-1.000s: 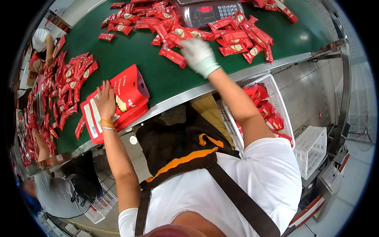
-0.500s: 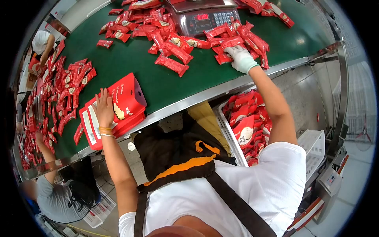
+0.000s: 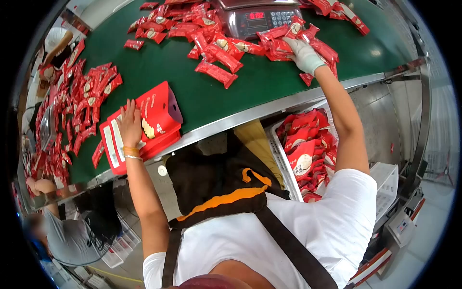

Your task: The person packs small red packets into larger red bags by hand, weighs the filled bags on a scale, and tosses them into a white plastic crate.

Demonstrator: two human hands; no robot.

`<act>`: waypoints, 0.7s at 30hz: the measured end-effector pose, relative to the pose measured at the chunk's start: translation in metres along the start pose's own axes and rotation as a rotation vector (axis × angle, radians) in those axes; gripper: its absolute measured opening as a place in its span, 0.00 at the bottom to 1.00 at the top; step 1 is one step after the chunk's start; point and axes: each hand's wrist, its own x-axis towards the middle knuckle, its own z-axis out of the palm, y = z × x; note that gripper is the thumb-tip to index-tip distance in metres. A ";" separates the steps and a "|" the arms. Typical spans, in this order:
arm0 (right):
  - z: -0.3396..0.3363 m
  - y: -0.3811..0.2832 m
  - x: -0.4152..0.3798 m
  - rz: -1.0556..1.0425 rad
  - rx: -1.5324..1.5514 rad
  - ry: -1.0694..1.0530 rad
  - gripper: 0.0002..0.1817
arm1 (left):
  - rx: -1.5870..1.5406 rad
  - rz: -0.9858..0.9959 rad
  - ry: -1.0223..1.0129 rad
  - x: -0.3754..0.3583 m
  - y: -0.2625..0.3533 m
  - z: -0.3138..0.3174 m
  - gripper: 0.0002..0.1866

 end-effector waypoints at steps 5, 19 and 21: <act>0.013 -0.115 -0.032 -0.172 0.286 -0.017 0.40 | -0.017 0.006 -0.005 0.000 -0.004 0.002 0.29; 0.030 -0.129 -0.070 -0.195 0.408 0.104 0.32 | -0.104 0.019 0.050 0.001 -0.007 0.005 0.29; 0.033 -0.128 -0.069 -0.227 0.379 0.112 0.34 | -0.119 0.025 0.060 0.000 -0.007 0.004 0.28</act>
